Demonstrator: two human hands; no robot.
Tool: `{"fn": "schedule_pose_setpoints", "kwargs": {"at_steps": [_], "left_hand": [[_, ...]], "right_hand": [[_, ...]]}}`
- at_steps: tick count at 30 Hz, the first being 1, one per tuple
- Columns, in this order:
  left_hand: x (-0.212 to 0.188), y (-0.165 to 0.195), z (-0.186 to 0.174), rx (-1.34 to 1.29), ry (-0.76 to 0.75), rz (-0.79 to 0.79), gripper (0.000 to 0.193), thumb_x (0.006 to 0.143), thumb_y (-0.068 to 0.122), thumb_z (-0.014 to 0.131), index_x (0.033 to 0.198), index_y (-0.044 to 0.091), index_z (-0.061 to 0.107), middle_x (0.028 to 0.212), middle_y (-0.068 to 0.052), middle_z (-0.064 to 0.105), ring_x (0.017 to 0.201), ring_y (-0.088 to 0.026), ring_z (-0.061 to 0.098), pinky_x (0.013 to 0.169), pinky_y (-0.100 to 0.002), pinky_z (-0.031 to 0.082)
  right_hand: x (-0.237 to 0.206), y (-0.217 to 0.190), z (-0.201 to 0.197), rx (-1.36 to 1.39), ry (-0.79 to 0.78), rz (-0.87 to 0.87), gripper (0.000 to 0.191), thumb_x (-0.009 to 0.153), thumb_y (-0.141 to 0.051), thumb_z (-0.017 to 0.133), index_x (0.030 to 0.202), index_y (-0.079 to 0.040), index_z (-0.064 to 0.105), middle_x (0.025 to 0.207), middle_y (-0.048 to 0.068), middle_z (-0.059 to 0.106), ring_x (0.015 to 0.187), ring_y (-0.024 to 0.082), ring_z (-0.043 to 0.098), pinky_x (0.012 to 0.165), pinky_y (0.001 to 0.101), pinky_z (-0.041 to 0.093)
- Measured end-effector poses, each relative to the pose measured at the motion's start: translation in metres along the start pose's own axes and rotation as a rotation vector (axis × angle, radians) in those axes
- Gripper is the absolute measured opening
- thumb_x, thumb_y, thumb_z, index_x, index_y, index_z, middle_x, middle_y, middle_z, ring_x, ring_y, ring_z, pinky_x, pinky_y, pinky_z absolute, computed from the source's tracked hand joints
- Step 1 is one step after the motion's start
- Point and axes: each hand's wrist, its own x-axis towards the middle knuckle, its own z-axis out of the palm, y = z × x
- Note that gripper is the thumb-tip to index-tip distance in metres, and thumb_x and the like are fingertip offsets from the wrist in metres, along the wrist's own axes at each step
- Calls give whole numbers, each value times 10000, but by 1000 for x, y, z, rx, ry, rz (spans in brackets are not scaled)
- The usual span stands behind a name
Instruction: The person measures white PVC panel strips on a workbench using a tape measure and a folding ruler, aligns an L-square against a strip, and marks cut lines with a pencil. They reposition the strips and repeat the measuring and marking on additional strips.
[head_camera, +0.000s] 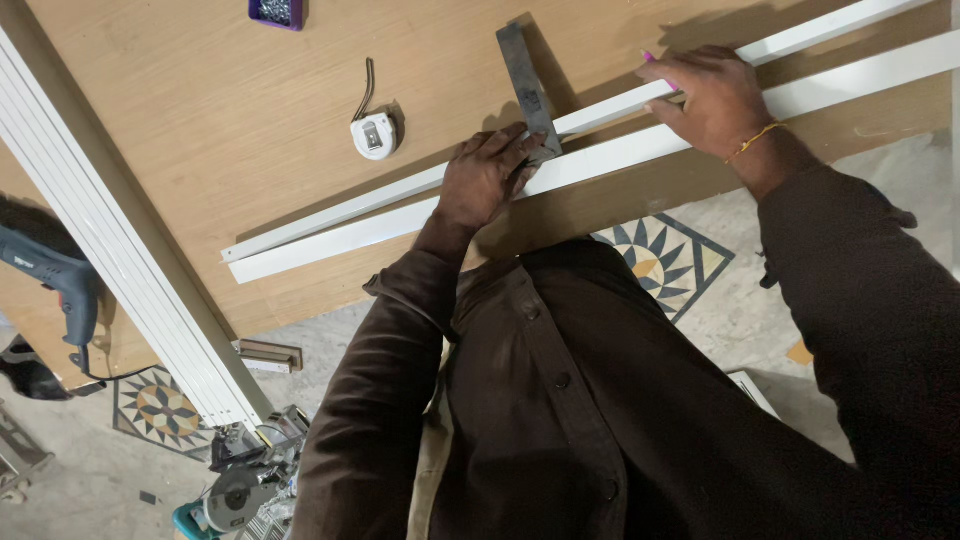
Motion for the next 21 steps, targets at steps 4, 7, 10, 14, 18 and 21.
{"fn": "schedule_pose_setpoints", "kwargs": {"at_steps": [4,7,10,14,18,21], "left_hand": [[0,0,2,7,19,13,493,1005,414,655,1471,286,559,1476,-23,575,1308,-282,554,1111,-450,438],[1,-1,3,14,31,17,489,998,414,662,1460,281,573,1461,-24,582,1304,-281,556,1100,-457,438],[1,0,4,-11,64,27,480,990,396,675,1445,273,591,1450,-23,593,1298,-273,567,1099,-451,451],[-1,0,4,-10,109,38,476,966,373,706,1420,269,611,1410,-19,618,1256,-275,594,1065,-446,475],[0,2,3,-11,157,47,459,953,363,723,1393,270,631,1365,-20,642,1211,-275,620,1024,-439,496],[-1,4,1,-8,196,64,413,963,356,725,1361,273,651,1359,-9,652,1211,-269,626,1029,-425,506]], "right_hand": [[-1,2,-1,-6,-40,36,399,982,-209,805,1344,-79,698,1143,119,745,1052,284,707,1002,446,553],[-5,3,0,56,-37,58,403,1015,-195,755,1381,-47,672,1218,114,755,1078,275,710,984,442,553],[-11,-5,6,219,-42,214,335,1112,-188,654,1431,-87,664,1232,87,762,1029,206,725,960,389,574],[-13,-28,30,336,-87,381,293,1110,-228,659,1381,-123,699,1121,108,760,923,186,719,847,352,576],[-4,-44,52,261,89,28,229,1081,-177,686,1284,-80,727,1208,143,747,1044,234,709,891,352,579],[-1,-55,58,247,114,-6,219,1079,-162,688,1275,-76,737,1176,122,760,1039,247,723,919,385,570]]}}
